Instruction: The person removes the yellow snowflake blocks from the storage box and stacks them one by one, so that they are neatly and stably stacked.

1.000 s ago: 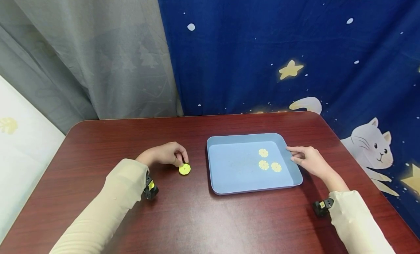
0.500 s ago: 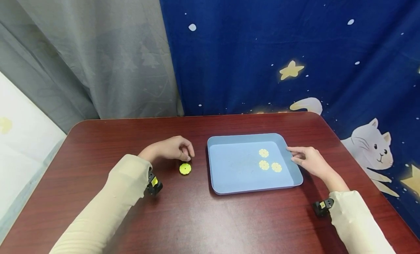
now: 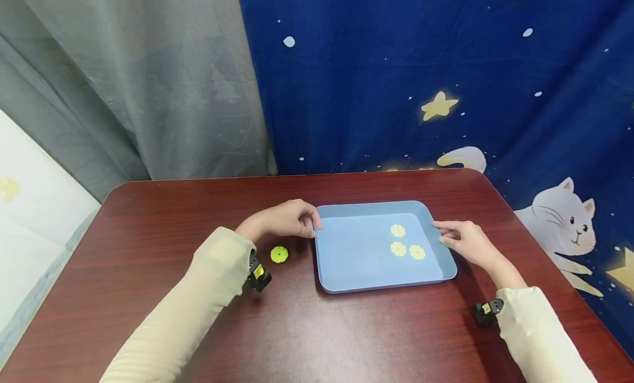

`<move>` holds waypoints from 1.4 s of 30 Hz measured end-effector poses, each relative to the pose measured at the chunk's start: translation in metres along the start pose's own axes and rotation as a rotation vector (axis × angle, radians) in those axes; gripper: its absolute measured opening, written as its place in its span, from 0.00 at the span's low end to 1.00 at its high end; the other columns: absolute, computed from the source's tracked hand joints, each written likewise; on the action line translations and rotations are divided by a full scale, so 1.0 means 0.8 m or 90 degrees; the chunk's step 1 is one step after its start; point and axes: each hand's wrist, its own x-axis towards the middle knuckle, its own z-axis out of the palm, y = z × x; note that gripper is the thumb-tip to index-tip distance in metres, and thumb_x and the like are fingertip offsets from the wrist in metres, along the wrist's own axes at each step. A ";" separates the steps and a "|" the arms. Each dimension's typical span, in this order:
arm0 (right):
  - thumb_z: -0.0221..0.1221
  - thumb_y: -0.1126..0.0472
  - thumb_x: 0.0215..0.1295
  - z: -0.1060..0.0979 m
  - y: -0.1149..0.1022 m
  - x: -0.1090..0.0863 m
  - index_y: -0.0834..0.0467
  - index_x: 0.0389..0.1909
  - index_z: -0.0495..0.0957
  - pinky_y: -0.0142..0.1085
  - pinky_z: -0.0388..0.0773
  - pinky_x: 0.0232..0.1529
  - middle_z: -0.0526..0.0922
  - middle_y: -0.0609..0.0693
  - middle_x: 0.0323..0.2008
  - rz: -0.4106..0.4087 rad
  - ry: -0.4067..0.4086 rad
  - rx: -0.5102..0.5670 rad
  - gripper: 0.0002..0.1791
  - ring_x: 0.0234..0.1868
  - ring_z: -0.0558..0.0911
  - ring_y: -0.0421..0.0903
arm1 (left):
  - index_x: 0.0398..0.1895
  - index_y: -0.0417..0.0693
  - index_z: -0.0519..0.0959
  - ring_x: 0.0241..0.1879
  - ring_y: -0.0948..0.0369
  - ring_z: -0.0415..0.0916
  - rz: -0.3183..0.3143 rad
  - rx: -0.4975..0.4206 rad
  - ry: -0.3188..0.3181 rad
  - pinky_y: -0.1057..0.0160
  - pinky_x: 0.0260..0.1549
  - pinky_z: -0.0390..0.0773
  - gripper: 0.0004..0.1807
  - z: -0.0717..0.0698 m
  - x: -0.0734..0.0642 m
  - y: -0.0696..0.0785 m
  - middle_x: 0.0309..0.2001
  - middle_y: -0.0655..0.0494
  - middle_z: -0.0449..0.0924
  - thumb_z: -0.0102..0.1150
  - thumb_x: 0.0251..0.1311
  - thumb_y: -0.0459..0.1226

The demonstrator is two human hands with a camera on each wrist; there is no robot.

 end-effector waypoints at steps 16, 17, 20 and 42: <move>0.57 0.72 0.57 0.002 0.006 -0.001 0.69 0.55 0.72 0.43 0.77 0.38 0.80 0.64 0.41 0.003 -0.003 -0.004 0.22 0.40 0.80 0.55 | 0.38 0.36 0.78 0.27 0.64 0.71 0.008 0.019 -0.022 0.69 0.28 0.71 0.10 0.031 0.059 0.033 0.28 0.53 0.78 0.59 0.50 0.30; 0.57 0.72 0.57 0.002 0.006 -0.002 0.69 0.55 0.72 0.43 0.77 0.38 0.80 0.64 0.41 0.003 -0.003 -0.005 0.22 0.40 0.80 0.55 | 0.38 0.36 0.78 0.26 0.64 0.71 0.005 0.020 -0.025 0.69 0.28 0.71 0.11 0.033 0.063 0.035 0.28 0.53 0.78 0.59 0.50 0.30; 0.57 0.72 0.57 0.003 0.007 -0.002 0.69 0.55 0.72 0.43 0.77 0.37 0.80 0.64 0.41 0.003 -0.004 -0.005 0.22 0.40 0.80 0.55 | 0.40 0.36 0.78 0.27 0.64 0.72 -0.006 0.023 -0.036 0.69 0.27 0.71 0.11 0.042 0.075 0.040 0.29 0.53 0.78 0.59 0.52 0.31; 0.57 0.72 0.57 0.000 0.007 -0.002 0.69 0.55 0.71 0.44 0.77 0.38 0.79 0.65 0.43 0.002 -0.005 -0.001 0.22 0.40 0.80 0.55 | 0.40 0.41 0.78 0.25 0.66 0.72 -0.069 0.030 -0.039 0.71 0.28 0.71 0.11 0.101 0.147 0.061 0.26 0.57 0.77 0.62 0.52 0.32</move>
